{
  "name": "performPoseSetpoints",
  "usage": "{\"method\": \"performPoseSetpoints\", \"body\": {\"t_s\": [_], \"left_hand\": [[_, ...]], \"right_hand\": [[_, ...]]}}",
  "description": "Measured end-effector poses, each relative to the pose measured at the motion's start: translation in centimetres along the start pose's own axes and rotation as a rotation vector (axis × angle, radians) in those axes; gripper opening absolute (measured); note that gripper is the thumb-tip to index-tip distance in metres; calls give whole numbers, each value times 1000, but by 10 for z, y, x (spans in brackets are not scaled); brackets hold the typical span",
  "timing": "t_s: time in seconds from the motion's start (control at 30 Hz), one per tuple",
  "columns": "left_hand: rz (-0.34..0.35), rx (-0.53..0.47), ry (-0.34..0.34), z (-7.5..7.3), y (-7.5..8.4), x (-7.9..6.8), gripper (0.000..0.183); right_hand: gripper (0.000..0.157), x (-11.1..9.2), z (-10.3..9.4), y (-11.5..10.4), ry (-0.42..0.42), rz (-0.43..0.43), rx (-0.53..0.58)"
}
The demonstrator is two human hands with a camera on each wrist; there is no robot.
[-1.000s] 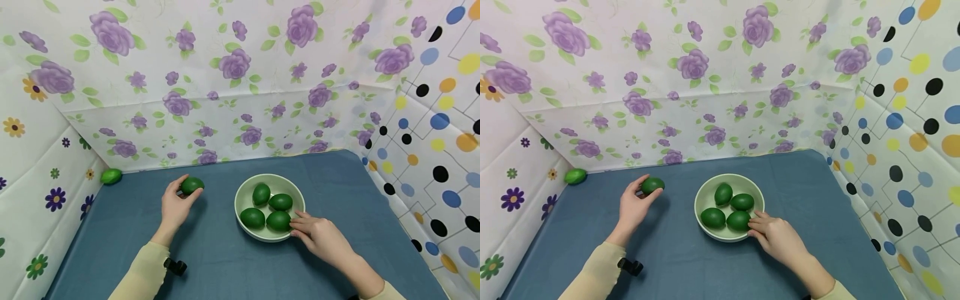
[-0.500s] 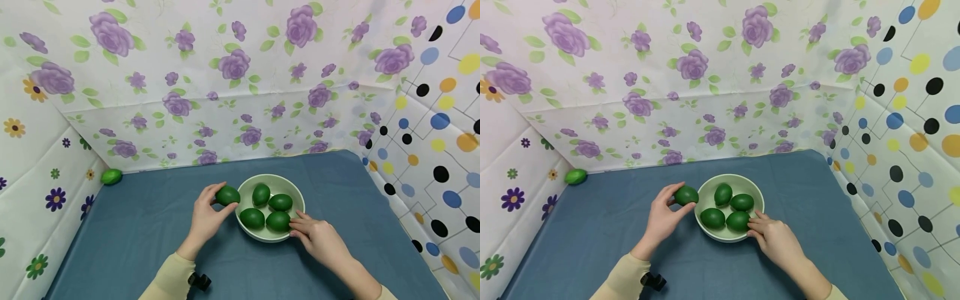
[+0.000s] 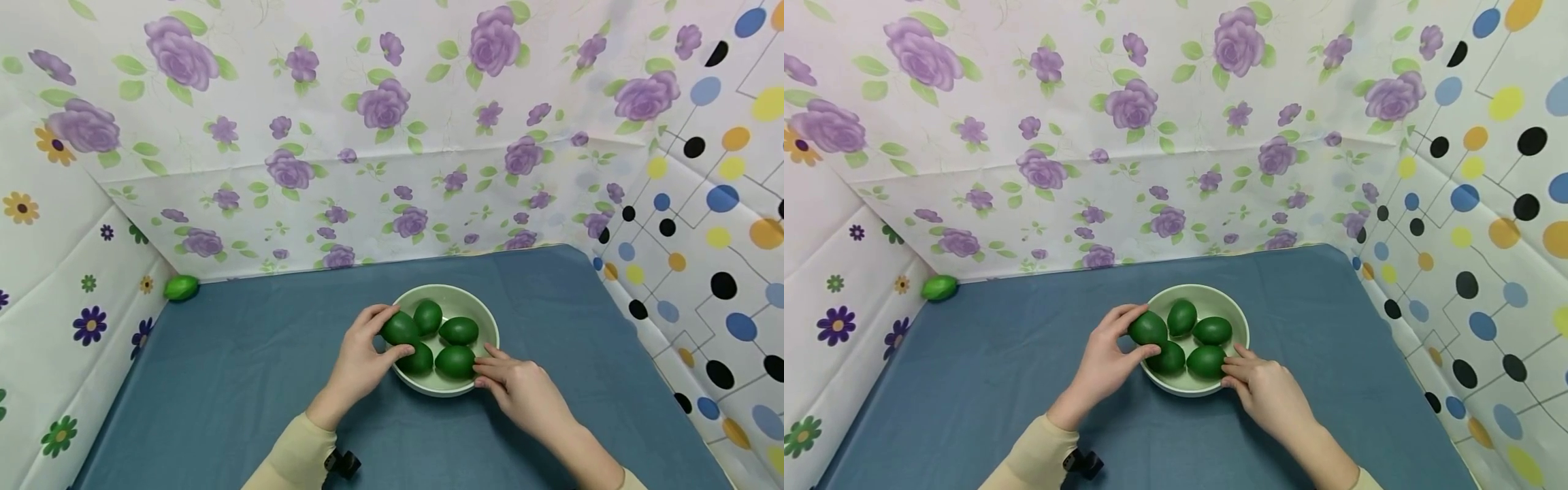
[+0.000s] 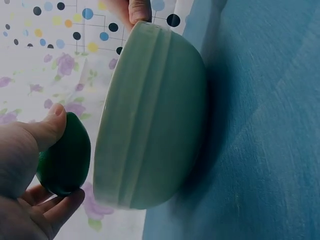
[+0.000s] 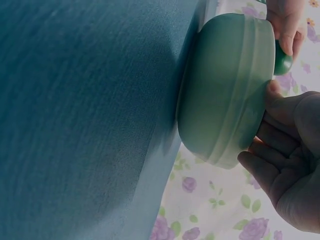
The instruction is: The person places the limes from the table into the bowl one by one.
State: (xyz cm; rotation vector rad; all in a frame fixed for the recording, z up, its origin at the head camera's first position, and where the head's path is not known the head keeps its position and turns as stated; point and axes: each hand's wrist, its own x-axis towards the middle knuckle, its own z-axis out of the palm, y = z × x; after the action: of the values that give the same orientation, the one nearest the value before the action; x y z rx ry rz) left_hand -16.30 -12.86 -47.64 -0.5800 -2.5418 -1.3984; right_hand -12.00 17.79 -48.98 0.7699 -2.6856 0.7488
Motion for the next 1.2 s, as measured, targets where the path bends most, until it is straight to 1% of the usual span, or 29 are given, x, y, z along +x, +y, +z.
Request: {"method": "performPoseSetpoints", "body": {"t_s": [0.17,0.33,0.47,0.53,0.67,0.77,1.0,1.1,1.2], "left_hand": [[40,87,-84,7,7,3,76],[75,167,-126,17,17,10,73],[71,255,-143,27,22,16,72],[60,304,-148,32,22,18,72],[40,365,-169,39,19,20,76],[40,373,-182,41,18,20,75],[74,382,-159,43,16,20,51],[84,393,-153,44,15,20,46],[75,396,-157,44,14,19,43]], "right_hand": [[28,0,-2,-1,-9,15,1],[29,-1,-2,-3,-14,31,-6],[29,-1,-2,-3,-19,34,-10],[28,-1,-1,-3,-21,35,-10],[28,-1,-1,-4,-19,34,-1],[28,-1,-1,-4,-20,37,2],[27,-1,-1,-4,-23,45,5],[28,-1,-1,-4,-21,44,2],[28,0,0,-4,-19,46,-2]]}}
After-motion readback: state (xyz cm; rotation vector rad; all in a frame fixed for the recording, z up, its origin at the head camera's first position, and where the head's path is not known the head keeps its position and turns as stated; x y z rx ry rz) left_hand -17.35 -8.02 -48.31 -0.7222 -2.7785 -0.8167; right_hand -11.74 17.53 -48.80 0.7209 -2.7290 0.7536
